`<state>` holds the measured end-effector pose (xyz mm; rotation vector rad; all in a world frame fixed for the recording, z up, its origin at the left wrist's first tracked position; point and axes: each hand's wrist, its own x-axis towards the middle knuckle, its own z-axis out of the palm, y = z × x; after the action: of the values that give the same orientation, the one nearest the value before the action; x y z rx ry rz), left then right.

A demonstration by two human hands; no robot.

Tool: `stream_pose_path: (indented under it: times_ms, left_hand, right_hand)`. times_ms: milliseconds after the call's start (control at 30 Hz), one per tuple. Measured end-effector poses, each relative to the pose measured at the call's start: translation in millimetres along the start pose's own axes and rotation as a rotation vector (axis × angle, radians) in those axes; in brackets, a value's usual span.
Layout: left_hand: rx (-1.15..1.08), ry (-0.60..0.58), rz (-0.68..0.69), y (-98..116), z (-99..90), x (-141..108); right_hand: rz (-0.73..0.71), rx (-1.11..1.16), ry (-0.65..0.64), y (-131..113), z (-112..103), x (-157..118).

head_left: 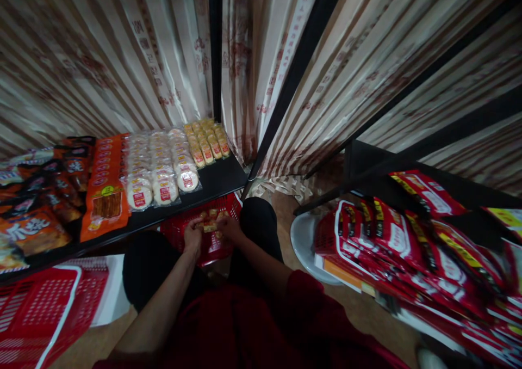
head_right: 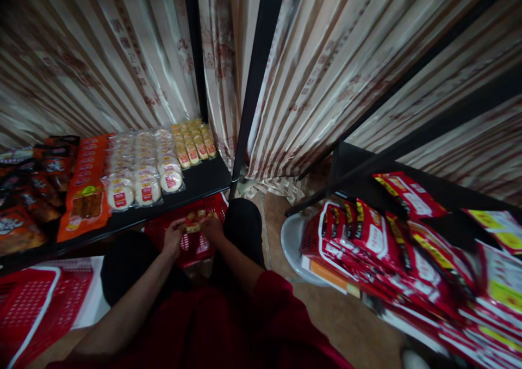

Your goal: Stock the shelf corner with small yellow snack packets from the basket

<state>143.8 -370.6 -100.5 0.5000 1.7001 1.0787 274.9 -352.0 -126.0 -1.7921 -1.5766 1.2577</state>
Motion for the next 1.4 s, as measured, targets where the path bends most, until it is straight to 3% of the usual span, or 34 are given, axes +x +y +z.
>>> stream_pose_path:
  times_ms: [633, 833, 1167, 1400]
  left_hand:
    - [-0.17, -0.137, 0.11, 17.4, 3.8, -19.0]
    - [-0.122, -0.232, 0.099, 24.0, 5.3, -28.9]
    - [0.035, -0.236, 0.339, 28.0, 11.2, -30.6]
    - [0.09, -0.223, 0.42, 18.9, 15.1, -24.3]
  right_hand:
    - [0.086, 0.288, 0.157, -12.7, -19.7, -9.9]
    - [0.058, 0.521, 0.098, -22.3, -34.3, -8.8]
    - [0.045, 0.636, 0.161, -39.3, -51.1, 1.3]
    - [-0.036, 0.653, 0.169, -45.8, -55.5, 7.3]
